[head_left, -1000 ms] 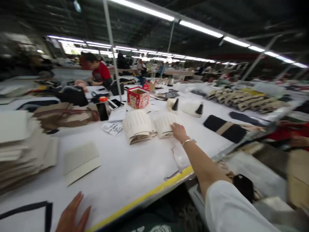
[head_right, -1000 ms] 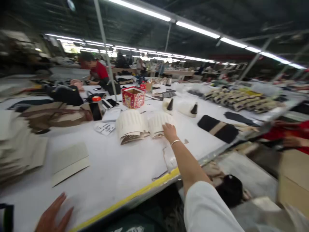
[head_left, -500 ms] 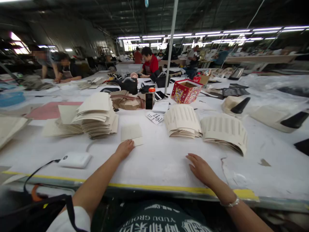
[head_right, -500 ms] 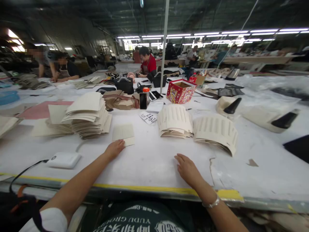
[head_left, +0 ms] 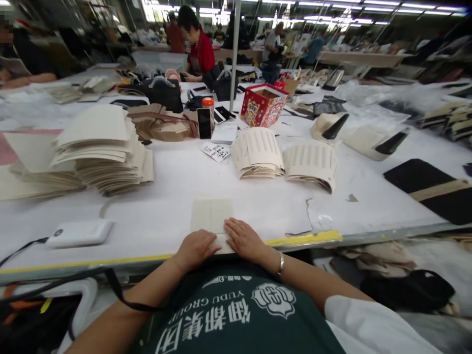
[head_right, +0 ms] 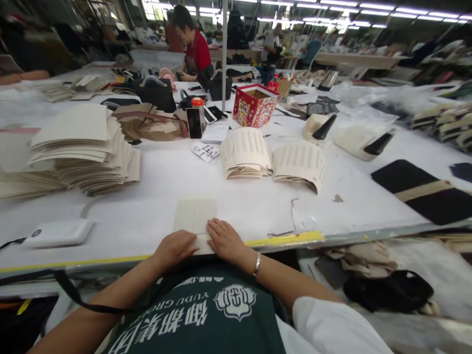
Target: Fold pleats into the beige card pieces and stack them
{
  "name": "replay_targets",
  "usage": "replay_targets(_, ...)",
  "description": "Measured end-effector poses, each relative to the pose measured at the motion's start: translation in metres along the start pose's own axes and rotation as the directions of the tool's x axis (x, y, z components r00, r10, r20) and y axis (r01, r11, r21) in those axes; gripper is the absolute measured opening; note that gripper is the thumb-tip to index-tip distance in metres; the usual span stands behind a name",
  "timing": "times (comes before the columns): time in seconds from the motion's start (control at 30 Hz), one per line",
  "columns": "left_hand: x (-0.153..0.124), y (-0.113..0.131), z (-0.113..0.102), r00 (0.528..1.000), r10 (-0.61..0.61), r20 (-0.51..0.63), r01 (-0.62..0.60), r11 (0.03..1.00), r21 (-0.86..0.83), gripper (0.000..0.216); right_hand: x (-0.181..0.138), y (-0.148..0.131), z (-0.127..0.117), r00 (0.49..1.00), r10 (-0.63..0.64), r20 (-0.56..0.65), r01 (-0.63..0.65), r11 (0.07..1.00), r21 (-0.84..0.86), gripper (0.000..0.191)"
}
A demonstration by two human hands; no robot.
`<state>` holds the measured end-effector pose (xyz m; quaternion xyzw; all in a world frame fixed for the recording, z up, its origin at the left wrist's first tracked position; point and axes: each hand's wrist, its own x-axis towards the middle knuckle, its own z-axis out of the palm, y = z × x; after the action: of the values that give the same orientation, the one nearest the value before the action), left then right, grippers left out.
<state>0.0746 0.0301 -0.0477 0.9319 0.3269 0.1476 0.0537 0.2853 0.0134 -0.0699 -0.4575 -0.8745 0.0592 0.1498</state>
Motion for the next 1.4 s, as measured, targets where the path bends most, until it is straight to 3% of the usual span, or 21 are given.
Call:
replay_targets(0.1, 0.034, -0.021, 0.005, 0.979, -0.183, -0.088, 0.176, 0.981, -0.079, 0.037, -0.002, 0.003, -0.001, 1.000, 0.002, 0.007, -0.002, 0.999, 0.053, 0.043)
replay_targets(0.2, 0.064, -0.034, 0.013, 0.968, -0.222, 0.115, 0.229, 0.972, -0.044, 0.048, 0.010, 0.017, -0.016, 1.000, -0.008, 0.030, 0.002, 0.977, 0.214, 0.035)
replay_targets(0.3, 0.079, -0.036, 0.014, 0.927, -0.228, 0.298, 0.231, 0.973, 0.025, 0.055, 0.037, 0.041, -0.029, 0.984, 0.174, 0.032, -0.174, 0.927, 0.331, 0.024)
replay_targets(0.37, 0.084, -0.036, 0.009, 0.911, -0.210, 0.355, 0.206, 0.977, 0.051, 0.058, 0.062, 0.059, -0.033, 0.948, 0.310, 0.063, -0.314, 0.896, 0.313, 0.023)
replay_targets(0.43, 0.089, -0.035, 0.002, 0.895, -0.192, 0.403, 0.183, 0.981, 0.062, 0.058, 0.087, 0.074, -0.033, 0.925, 0.348, 0.155, -0.377, 0.893, 0.244, 0.025)
replay_targets(0.57, 0.102, -0.033, -0.004, 0.865, -0.196, 0.461, 0.188, 0.980, 0.066, 0.056, 0.123, 0.089, -0.034, 0.889, 0.286, 0.357, -0.351, 0.927, 0.130, 0.022)
replay_targets(0.7, 0.109, -0.029, -0.002, 0.851, -0.236, 0.468, 0.225, 0.971, 0.081, 0.061, 0.134, 0.089, -0.041, 0.830, 0.255, 0.496, -0.328, 0.942, 0.065, 0.018)
replay_targets(0.83, 0.108, -0.029, 0.000, 0.856, -0.256, 0.450, 0.252, 0.965, 0.070, 0.064, 0.124, 0.082, -0.046, 0.811, 0.183, 0.555, -0.272, 0.959, 0.081, 0.009)
replay_targets(0.97, 0.102, -0.034, 0.001, 0.868, -0.223, 0.443, 0.244, 0.970, 0.009, 0.074, 0.108, 0.073, -0.045, 0.924, 0.205, 0.323, -0.250, 0.963, 0.103, 0.011)
replay_targets(1.03, 0.101, -0.036, 0.002, 0.869, -0.220, 0.443, 0.244, 0.970, 0.003, 0.081, 0.093, 0.061, -0.047, 0.943, 0.236, 0.234, -0.268, 0.957, 0.116, 0.013)
replay_targets(1.13, 0.100, -0.034, 0.001, 0.857, -0.245, 0.452, 0.261, 0.965, 0.028, 0.080, 0.051, 0.030, -0.060, 0.921, 0.138, 0.363, -0.238, 0.939, 0.246, 0.011)
replay_targets(1.23, 0.097, -0.031, 0.000, 0.850, -0.253, 0.462, 0.267, 0.963, 0.035, 0.074, -0.005, -0.003, -0.087, 0.820, -0.149, 0.552, -0.201, 0.829, 0.522, 0.007)
replay_targets(1.3, 0.091, -0.029, 0.000, 0.851, -0.252, 0.461, 0.267, 0.963, 0.034, 0.070, -0.031, -0.011, -0.105, 0.829, -0.134, 0.542, -0.282, 0.737, 0.614, 0.005)
replay_targets(1.4, 0.080, -0.027, 0.004, 0.860, -0.258, 0.440, 0.276, 0.961, 0.024, 0.066, -0.033, 0.007, -0.120, 0.909, 0.052, 0.413, -0.336, 0.678, 0.654, 0.014)
